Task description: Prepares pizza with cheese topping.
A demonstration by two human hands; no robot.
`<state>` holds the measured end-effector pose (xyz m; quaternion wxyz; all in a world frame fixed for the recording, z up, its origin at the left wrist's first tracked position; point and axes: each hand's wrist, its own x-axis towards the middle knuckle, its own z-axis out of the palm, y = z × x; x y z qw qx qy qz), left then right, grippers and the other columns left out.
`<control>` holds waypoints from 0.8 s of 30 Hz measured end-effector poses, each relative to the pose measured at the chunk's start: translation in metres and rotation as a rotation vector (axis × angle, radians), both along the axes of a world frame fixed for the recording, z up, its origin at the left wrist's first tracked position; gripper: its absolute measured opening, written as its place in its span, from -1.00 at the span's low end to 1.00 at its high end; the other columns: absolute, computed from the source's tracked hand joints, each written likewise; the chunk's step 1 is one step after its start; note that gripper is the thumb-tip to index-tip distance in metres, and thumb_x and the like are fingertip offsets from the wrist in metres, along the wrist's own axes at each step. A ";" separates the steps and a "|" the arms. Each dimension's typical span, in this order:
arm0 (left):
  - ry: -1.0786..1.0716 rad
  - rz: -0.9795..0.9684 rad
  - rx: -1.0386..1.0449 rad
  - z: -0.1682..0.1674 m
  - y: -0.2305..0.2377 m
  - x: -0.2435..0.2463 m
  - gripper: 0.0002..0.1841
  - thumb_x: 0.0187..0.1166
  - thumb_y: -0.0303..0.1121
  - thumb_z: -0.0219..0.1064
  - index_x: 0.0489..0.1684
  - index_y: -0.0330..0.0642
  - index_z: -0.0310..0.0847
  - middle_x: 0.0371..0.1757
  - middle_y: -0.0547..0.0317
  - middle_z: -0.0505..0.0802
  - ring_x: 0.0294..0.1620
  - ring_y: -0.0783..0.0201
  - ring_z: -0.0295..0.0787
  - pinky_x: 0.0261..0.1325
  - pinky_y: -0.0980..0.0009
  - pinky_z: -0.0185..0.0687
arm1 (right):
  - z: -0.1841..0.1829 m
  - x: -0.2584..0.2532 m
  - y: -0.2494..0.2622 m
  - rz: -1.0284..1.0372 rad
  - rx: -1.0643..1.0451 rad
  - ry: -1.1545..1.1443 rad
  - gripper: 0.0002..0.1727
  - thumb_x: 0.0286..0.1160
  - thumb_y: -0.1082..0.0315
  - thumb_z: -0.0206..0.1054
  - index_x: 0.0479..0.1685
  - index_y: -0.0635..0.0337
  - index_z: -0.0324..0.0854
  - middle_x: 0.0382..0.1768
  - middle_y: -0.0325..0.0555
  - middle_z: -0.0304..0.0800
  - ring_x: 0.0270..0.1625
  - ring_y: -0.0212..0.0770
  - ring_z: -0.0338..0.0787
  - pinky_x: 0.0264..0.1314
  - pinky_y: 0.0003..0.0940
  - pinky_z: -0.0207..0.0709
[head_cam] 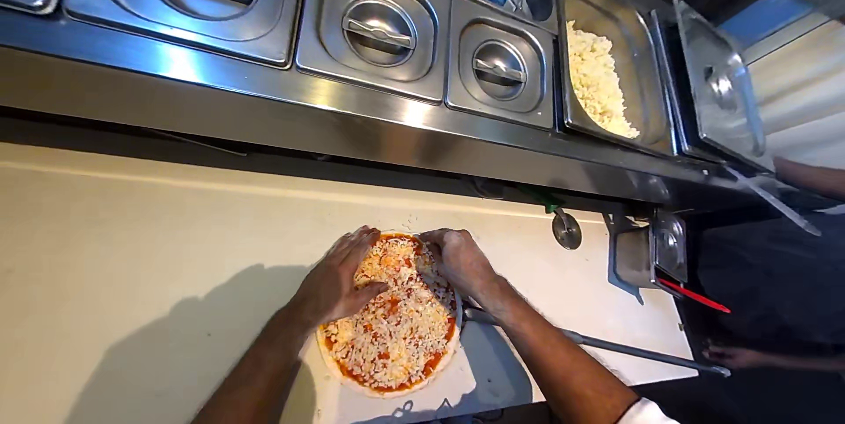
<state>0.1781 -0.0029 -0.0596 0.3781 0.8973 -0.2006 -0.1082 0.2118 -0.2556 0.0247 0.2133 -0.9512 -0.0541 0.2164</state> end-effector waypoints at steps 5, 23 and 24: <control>0.134 -0.186 0.149 0.009 -0.019 0.038 0.11 0.34 0.39 0.40 0.93 0.13 -0.03 0.87 0.38 0.27 0.91 0.25 -0.01 0.93 0.17 -0.14 | -0.006 0.006 0.009 0.071 0.083 -0.034 -0.66 0.52 0.43 0.35 0.23 0.04 0.80 0.16 -0.09 0.88 0.18 -0.12 0.86 0.30 -0.03 0.71; 0.006 -0.108 0.026 -0.003 0.011 -0.007 0.01 0.43 0.34 0.34 0.87 -0.03 0.12 0.84 0.21 0.34 0.89 0.26 0.04 0.91 0.15 -0.04 | 0.008 -0.023 0.037 0.221 0.195 -0.196 -0.77 0.62 0.26 0.30 0.06 0.07 0.81 0.05 -0.14 0.86 0.11 -0.27 0.84 0.25 -0.31 0.73; 0.002 -0.119 0.037 -0.001 0.009 -0.009 0.00 0.45 0.35 0.32 0.87 -0.04 0.14 0.83 0.18 0.35 0.90 0.24 0.03 0.93 0.14 -0.10 | 0.014 -0.025 0.030 0.176 0.245 -0.234 -0.80 0.59 0.28 0.34 0.03 0.06 0.82 0.01 -0.16 0.84 0.02 -0.31 0.84 0.15 -0.36 0.76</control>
